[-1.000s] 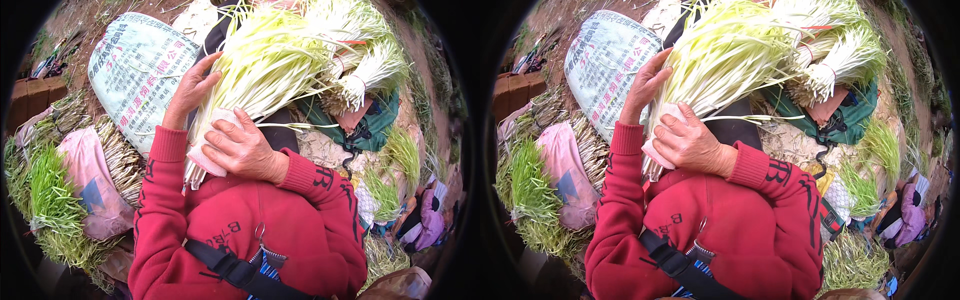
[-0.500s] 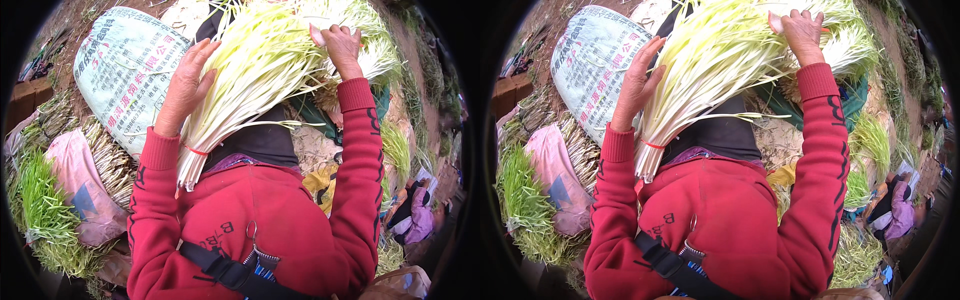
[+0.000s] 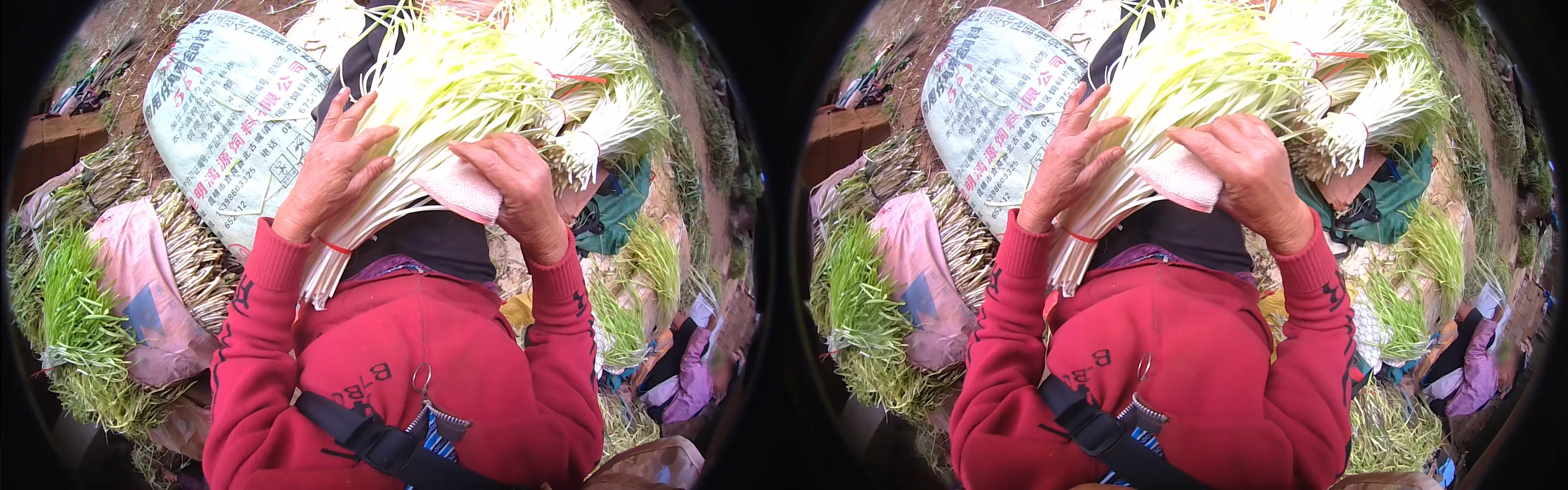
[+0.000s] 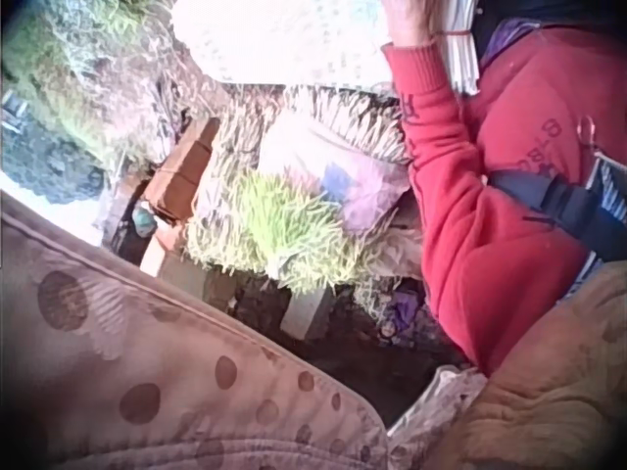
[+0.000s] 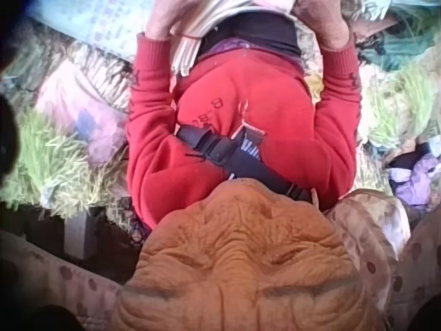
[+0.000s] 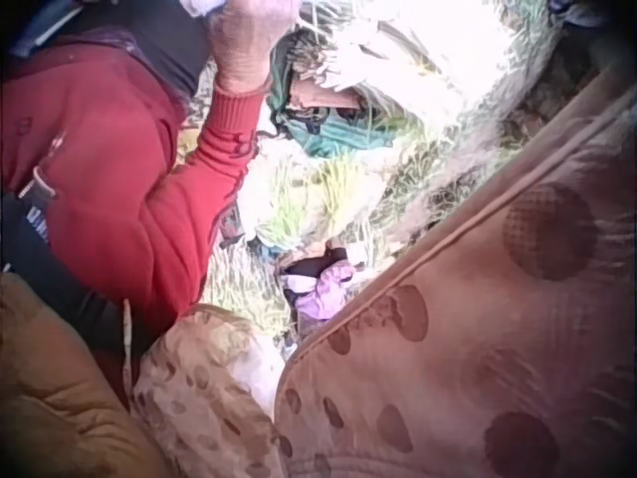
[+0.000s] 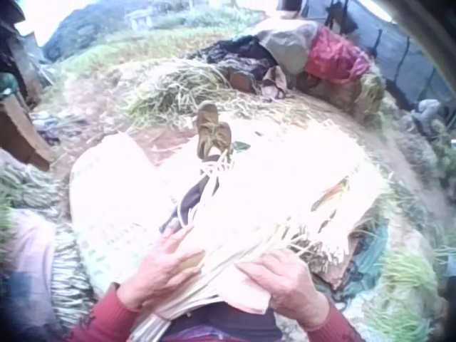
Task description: The person sits on the ground and repeatedly aligns and ties bundles of long green vegetables with red rubber bands. After finishing a bundle, the person places it on a nearby pile and then handles the camera headstrap.
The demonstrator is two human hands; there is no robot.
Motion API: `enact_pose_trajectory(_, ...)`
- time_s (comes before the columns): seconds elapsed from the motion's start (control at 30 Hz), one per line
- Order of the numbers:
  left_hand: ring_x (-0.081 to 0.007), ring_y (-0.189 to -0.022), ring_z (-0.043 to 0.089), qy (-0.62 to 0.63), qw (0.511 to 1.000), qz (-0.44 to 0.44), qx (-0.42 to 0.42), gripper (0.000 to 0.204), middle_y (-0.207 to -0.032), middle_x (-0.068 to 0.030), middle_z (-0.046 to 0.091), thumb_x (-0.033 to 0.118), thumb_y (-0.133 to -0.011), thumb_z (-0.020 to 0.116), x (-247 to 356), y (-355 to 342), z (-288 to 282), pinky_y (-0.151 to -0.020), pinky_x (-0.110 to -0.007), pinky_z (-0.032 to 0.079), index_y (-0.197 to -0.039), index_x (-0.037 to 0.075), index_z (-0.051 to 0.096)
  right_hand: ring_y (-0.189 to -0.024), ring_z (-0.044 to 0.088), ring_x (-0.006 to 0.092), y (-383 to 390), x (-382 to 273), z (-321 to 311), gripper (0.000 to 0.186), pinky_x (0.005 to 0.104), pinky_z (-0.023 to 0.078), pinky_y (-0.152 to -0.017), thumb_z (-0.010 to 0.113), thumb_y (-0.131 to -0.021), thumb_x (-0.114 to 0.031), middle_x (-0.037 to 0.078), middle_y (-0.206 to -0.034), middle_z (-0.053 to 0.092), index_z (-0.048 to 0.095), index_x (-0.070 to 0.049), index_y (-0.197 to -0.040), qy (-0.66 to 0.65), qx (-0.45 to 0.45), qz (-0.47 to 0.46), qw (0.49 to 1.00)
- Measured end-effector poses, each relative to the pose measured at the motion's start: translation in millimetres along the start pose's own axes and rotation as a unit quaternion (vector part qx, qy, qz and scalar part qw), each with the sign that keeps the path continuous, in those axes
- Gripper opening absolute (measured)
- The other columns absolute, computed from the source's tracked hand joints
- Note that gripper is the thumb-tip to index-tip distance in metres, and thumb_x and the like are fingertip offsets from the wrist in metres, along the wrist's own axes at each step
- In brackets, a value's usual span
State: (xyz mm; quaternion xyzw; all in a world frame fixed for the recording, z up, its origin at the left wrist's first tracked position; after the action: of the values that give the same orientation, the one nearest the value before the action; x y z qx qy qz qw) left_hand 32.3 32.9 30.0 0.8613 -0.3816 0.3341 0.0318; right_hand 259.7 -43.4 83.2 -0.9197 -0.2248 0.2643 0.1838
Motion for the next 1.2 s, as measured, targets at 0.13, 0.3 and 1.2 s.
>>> enact_pose_trajectory(0.13, -0.0416, -0.141, 0.026, 0.005, 1.0, -0.018, 0.011, 0.036, -0.147, -0.0151, 0.041, 0.015, -0.084, 0.068, -7.4, 1.0, 2.3, -0.113, -0.047, 0.028, -0.12, 0.017, 0.064, -0.081, 0.062, 0.0246, -18.1, -2.0, 38.8, 0.048, 0.0371, 0.047, -0.07, 0.068, -0.075, -0.014, 0.006, -0.086, 0.064, 0.059, -0.012, -0.123, 0.126, -0.167, 0.04, 0.977)
enact_pose_trajectory(0.3, -0.0445, -0.135, 0.034, 0.037, 0.998, -0.03, 0.037, 0.04, -0.142, -0.0165, 0.045, 0.003, -0.081, 0.064, -14.3, -0.1, -1.3, -0.111, -0.047, 0.033, -0.116, 0.021, 0.066, -0.08, 0.061, 0.0239, -10.1, -3.9, 44.3, 0.04, 0.0359, 0.046, -0.069, 0.066, -0.075, -0.014, 0.006, -0.08, 0.06, 0.061, -0.012, -0.115, 0.17, -0.155, 0.037, 0.973)
enact_pose_trajectory(1.2, -0.017, -0.086, 0.063, 0.154, 0.979, -0.087, 0.105, 0.015, -0.096, -0.0084, 0.068, 0.003, -0.084, 0.07, 41.4, 81.5, -67.0, -0.071, -0.027, 0.05, -0.098, 0.005, 0.072, -0.109, 0.055, 0.0305, 54.8, -79.9, 27.3, 0.047, 0.0411, 0.044, -0.092, 0.067, -0.077, -0.012, 0.012, -0.123, 0.056, 0.056, -0.004, -0.122, -0.124, -0.273, -0.053, 0.952)
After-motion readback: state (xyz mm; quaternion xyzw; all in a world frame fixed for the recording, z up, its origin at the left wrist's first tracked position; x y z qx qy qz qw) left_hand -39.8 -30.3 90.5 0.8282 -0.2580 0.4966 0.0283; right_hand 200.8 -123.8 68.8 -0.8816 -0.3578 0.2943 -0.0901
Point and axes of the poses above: each hand's wrist, its own y-axis away from the middle knuckle, its own z-axis out of the palm, x = y × z, the point moved 2 cm from there along -y, towards the middle knuckle
